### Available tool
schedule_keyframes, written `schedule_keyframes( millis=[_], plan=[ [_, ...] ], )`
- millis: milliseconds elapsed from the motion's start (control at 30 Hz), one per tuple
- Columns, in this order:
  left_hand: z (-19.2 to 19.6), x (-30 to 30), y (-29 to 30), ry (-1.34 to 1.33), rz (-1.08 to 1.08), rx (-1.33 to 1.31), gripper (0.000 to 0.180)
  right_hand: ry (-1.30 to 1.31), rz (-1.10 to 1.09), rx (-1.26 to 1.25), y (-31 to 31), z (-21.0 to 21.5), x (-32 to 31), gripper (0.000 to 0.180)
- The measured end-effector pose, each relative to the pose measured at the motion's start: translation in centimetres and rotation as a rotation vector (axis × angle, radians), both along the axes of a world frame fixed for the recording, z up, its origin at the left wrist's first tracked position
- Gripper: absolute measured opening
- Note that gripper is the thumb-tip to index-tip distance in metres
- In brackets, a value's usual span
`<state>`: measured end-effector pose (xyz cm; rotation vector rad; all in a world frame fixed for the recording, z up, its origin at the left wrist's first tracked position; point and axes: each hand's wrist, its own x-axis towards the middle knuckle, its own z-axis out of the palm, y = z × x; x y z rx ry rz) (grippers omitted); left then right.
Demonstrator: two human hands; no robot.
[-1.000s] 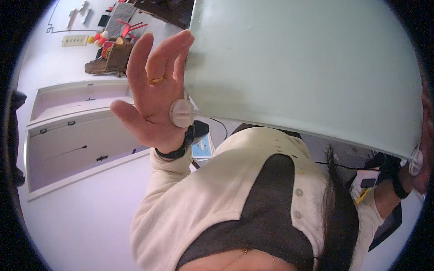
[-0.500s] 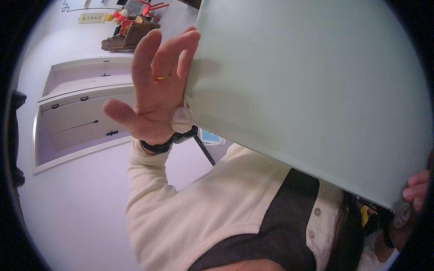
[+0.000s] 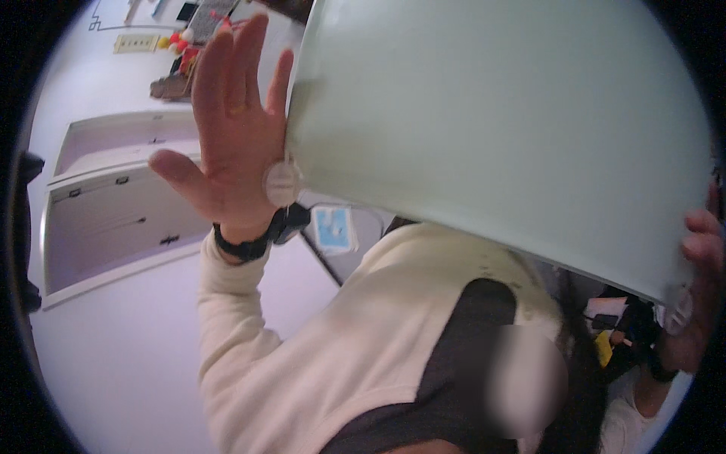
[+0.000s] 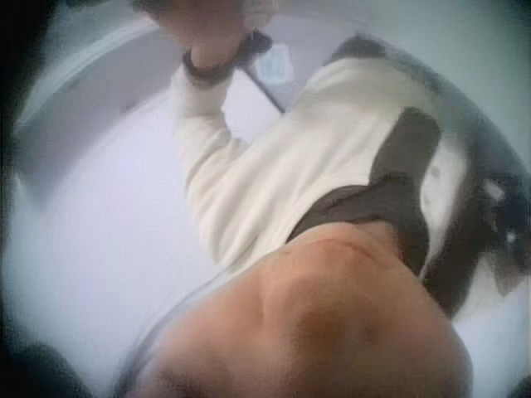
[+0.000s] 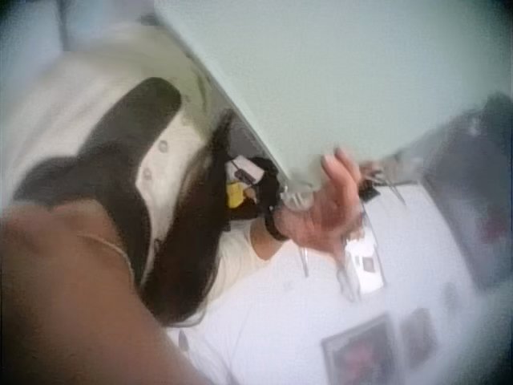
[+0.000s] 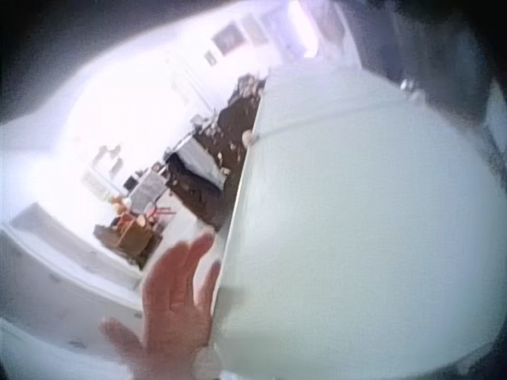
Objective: The person assembles a light green modular shelving unit by inserting translucent panels into a frame and securing them with white plastic clips. They repeatedly lift panels, align edges, and snap clips into place while rotating the structure to access different sides.
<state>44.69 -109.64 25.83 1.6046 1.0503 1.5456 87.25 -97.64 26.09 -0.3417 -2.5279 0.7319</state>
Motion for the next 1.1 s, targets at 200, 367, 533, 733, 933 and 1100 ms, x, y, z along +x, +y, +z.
schedule_keyframes(
  millis=[200,367,533,733,933,1100],
  plan=[
    [0.5,2.0,0.0,-0.107,-0.114,0.012,0.083,0.402,-0.262,-0.311,-1.7,0.4,0.0,0.066],
    [-1.0,-1.3,1.6,-0.146,-0.293,-0.085,0.069,0.363,-0.653,-0.022,-3.2,-2.4,3.2,0.040],
    [-2.5,-10.0,5.2,-0.159,-0.191,-0.009,0.047,0.367,-1.002,0.324,-9.6,-1.6,-0.3,0.034],
    [1.1,-9.4,7.4,0.713,-0.400,0.681,0.042,0.496,-1.205,0.656,-16.6,-1.6,-15.4,0.034],
    [-1.4,-16.0,8.8,0.220,-1.315,0.357,0.038,0.566,-1.271,0.761,-22.1,-1.9,-32.6,0.031],
    [-9.0,-25.5,9.4,-0.097,-0.556,-0.325,0.037,0.497,-1.041,0.208,-23.5,-3.6,-42.4,0.009]
  ],
)
